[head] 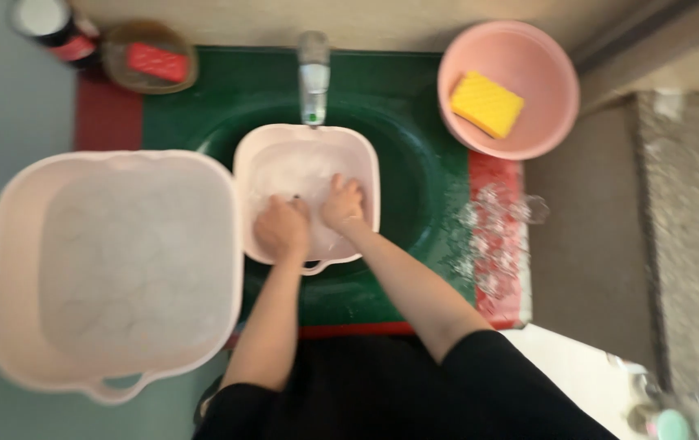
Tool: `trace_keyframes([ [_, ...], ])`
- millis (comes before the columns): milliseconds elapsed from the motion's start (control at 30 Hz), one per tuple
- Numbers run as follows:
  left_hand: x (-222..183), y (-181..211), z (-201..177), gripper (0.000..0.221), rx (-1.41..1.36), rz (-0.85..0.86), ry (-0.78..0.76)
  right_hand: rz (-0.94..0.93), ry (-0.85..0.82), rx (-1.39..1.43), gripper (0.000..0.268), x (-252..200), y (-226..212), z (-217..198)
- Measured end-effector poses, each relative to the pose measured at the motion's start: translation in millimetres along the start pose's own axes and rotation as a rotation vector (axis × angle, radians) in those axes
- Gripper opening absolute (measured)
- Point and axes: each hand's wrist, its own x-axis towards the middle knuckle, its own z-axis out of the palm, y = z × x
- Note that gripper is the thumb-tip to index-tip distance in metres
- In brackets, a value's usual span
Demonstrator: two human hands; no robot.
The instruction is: Washing small glass candle holders in a sink and placing them on a counter to dry.
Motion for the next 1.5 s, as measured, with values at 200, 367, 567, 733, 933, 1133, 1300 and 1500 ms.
trace_keyframes([
  [200, 27.0, -12.6, 64.8, 0.062, -0.384, 0.116, 0.101, 0.040, -0.297, -0.246, 0.071, -28.2, -26.7, -37.5],
  [367, 53.9, -40.7, 104.5, 0.064, -0.590, 0.268, 0.408, -0.026, -0.180, -0.058, 0.072, -46.6, -27.6, -58.1],
  [567, -12.1, 7.5, 14.5, 0.055, -0.842, 0.588, 0.615, -0.555, 0.593, 0.548, 0.062, -108.4, -29.6, -101.8],
  [733, -28.9, 40.3, -12.4, 0.052, -0.601, 0.824, 0.815, -0.688, 0.867, 0.656, 0.067, -143.3, -19.6, -166.8],
  [933, -84.2, 110.6, -48.3, 0.045, -1.010, 0.686, 0.000, -0.183, 0.632, 0.668, 0.047, -205.6, 66.2, -259.9],
  [1133, -123.2, 129.6, 7.8, 0.045, -0.634, 0.884, -0.366, 0.117, 0.582, 0.555, 0.050, -225.9, 229.6, -291.6],
  [1300, -139.5, 142.5, 34.1, 0.058, -0.371, 1.064, -0.374, 0.288, 0.408, 0.248, 0.057, -198.1, 317.5, -269.2],
  [1500, -143.0, 153.9, 45.6, 0.061, -0.311, 1.073, -0.398, 0.301, 0.260, 0.378, 0.052, -185.9, 292.0, -269.9],
])
